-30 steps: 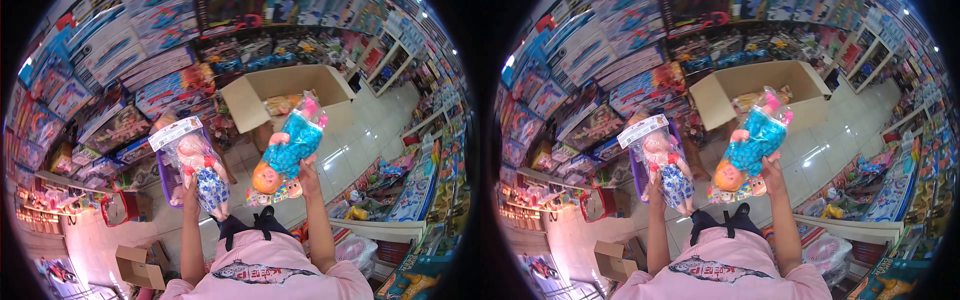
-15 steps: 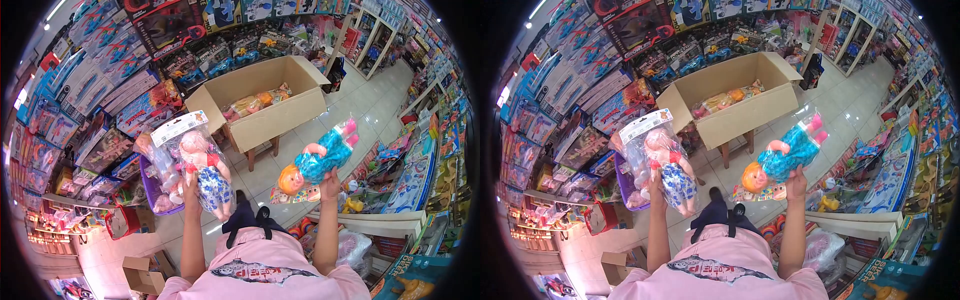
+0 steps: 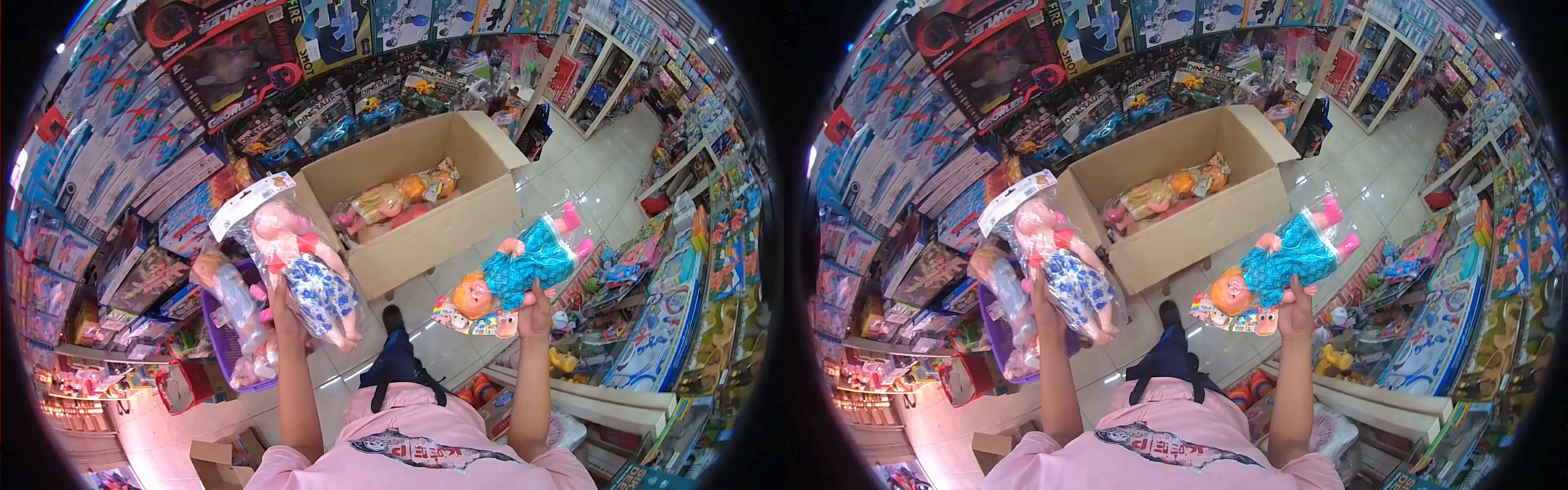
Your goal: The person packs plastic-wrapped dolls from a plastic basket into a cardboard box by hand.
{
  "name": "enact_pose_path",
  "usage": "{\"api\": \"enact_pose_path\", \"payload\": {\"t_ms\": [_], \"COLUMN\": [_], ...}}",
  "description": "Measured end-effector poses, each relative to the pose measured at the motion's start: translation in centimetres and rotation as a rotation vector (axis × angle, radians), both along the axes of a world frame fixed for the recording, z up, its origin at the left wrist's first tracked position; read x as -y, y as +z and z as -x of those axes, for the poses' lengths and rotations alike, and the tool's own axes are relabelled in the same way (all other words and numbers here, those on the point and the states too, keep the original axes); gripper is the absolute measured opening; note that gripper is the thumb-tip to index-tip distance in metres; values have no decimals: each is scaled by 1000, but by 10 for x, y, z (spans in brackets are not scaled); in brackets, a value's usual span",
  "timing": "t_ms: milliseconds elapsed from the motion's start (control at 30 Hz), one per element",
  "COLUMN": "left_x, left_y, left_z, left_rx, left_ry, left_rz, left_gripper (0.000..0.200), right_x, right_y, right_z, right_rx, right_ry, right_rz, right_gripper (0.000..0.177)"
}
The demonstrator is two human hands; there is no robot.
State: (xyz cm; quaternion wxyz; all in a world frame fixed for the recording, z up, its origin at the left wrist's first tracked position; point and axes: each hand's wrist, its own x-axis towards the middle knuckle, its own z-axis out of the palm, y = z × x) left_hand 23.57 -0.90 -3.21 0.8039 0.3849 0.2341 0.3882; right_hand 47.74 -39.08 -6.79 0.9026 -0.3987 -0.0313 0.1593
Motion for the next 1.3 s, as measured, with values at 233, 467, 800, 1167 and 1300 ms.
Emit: {"api": "enact_pose_path", "payload": {"t_ms": [233,467,800,1167,1300], "left_x": [-60,-94,-91,-48,-26], "left_y": [-16,-16,-19,-27,-1], "left_z": [-60,-95,-122,-136,-152], "left_rx": [6,71,-23,-78,-166], "left_ry": [108,186,398,701,858], "left_rz": [-37,-14,-45,-52,-87], "left_gripper": [43,46,51,50,47], "right_x": [-49,-112,-250,-346,-357], "right_y": [44,131,176,-30,-96], "right_z": [-97,-162,-247,-289,-306], "right_rx": [114,433,832,1779,1785], "right_ry": [42,-47,684,1325,1522], "right_rz": [112,173,865,1336,1218], "right_gripper": [48,48,41,66,73]}}
